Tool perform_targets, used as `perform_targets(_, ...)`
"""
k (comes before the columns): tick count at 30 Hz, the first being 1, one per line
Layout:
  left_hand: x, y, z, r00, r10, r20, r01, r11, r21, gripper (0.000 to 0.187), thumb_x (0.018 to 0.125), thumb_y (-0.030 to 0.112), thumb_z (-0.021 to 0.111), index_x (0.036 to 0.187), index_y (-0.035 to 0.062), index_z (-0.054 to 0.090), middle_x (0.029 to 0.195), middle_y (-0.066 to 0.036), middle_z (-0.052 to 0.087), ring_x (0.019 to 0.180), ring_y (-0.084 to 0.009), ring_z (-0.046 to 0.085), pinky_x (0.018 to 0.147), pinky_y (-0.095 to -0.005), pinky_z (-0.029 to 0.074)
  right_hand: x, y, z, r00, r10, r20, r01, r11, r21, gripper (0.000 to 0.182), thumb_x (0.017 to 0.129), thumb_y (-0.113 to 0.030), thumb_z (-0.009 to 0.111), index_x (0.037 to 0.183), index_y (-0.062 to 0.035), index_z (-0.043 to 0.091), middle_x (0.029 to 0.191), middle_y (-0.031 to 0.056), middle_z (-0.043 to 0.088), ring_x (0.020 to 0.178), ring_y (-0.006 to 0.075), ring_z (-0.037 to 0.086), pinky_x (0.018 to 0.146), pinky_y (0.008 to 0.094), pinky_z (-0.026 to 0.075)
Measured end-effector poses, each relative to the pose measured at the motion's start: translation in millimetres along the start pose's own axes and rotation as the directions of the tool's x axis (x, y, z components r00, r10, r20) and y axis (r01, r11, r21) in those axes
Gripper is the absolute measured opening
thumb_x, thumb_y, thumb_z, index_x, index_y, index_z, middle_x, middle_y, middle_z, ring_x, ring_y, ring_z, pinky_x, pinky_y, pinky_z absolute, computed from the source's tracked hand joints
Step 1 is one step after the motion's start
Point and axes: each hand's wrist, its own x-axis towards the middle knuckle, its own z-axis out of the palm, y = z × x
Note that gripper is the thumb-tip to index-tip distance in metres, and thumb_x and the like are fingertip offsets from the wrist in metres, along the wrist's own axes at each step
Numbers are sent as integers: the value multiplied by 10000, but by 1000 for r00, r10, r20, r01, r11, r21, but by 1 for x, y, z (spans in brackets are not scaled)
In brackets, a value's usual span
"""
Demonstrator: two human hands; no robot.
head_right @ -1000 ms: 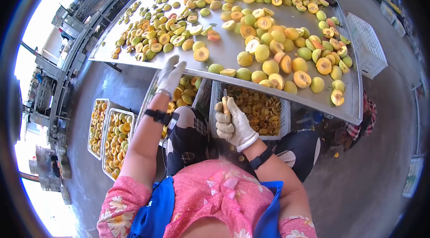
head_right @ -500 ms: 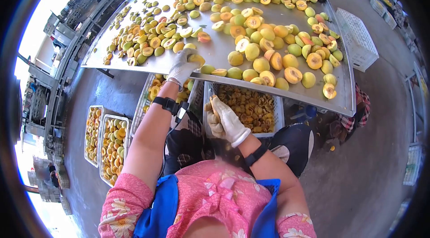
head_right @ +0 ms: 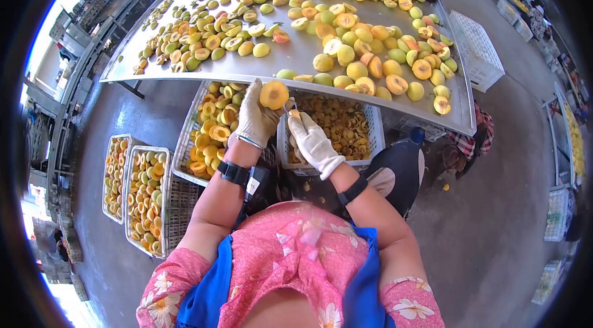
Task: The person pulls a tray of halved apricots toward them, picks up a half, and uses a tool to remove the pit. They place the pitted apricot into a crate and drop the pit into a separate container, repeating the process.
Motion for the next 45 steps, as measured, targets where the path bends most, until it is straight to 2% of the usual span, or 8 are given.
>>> perform_targets(1, -5, -3, 1, 1000, -1, 4, 1, 1000, -6, 426, 1021, 377, 470, 1235, 9, 478, 1147, -175, 616, 945, -328, 669, 793, -480, 609, -3, -7, 2, 1000, 16, -14, -18, 987, -158, 450, 1020, -376, 472, 1295, -29, 556, 1134, 146, 638, 1047, 257, 586, 929, 353, 431)
perform_targets(11, -27, -17, 4, 996, 50, -75, -57, 994, -90, 240, 984, 220, 526, 1139, 38, 556, 1062, -120, 644, 954, -263, 656, 858, -378, 572, 4, 10, 20, 926, -349, -147, 257, 864, -434, 632, 1016, -406, 479, 1404, 89, 412, 1185, 344, 593, 1130, 445, 585, 917, 413, 481)
perform_targets(23, -53, -21, 10, 850, 492, 189, -492, 611, 621, 342, 1015, 294, 411, 1026, 23, 620, 972, -133, 646, 833, -241, 632, 779, -368, 540, 0, 24, 34, 942, -327, -76, 289, 904, -316, 424, 1037, -378, 437, 1205, -11, 568, 1062, 239, 658, 994, 411, 613, 865, 428, 473)
perform_targets(31, -46, -13, 5, 988, 153, -27, -139, 949, 283, 430, 1024, 412, 446, 964, 28, 632, 903, -129, 662, 756, -236, 638, 674, -364, 559, -5, 18, 41, 991, -134, 13, 134, 977, -166, 574, 1035, -488, 400, 1332, -18, 542, 1202, 184, 638, 1103, 272, 600, 960, 353, 443)
perform_targets(34, -51, -9, 7, 947, 322, -14, -249, 759, 602, 458, 1014, 421, 465, 902, 22, 660, 854, -135, 670, 702, -256, 647, 647, -368, 562, -7, 15, 40, 998, 48, 37, -41, 987, -154, 566, 1035, -487, 407, 1322, -22, 551, 1192, 136, 638, 1062, 207, 600, 932, 314, 457)
perform_targets(36, -54, 7, 14, 990, 133, -47, -98, 888, 450, 454, 1015, 413, 465, 921, 15, 664, 836, -125, 666, 699, -238, 643, 644, -359, 557, -10, 22, 42, 980, 59, 190, -109, 958, 265, 358, 1023, -489, 441, 907, -158, 512, 527, -54, 382, 334, 75, 284, 306, 255, 235)
perform_targets(39, -58, 12, 15, 998, -55, -17, 57, 955, 291, 441, 1016, 383, 473, 942, -2, 676, 813, -102, 663, 688, -190, 632, 641, -328, 535, -11, 20, 30, 927, 119, 355, -228, 932, 282, 396, 1016, -524, 433, 892, -155, 503, 545, -54, 401, 351, 76, 311, 321, 251, 251)
perform_targets(45, -53, 14, 1, 970, -73, 232, -131, 649, 750, 428, 1012, 343, 496, 866, -6, 696, 798, -93, 677, 720, -145, 622, 693, -275, 497, -24, 9, 20, 915, 133, 382, -217, 959, 185, 417, 991, -572, 454, 858, -178, 492, 540, -94, 356, 355, 46, 274, 328, 233, 202)
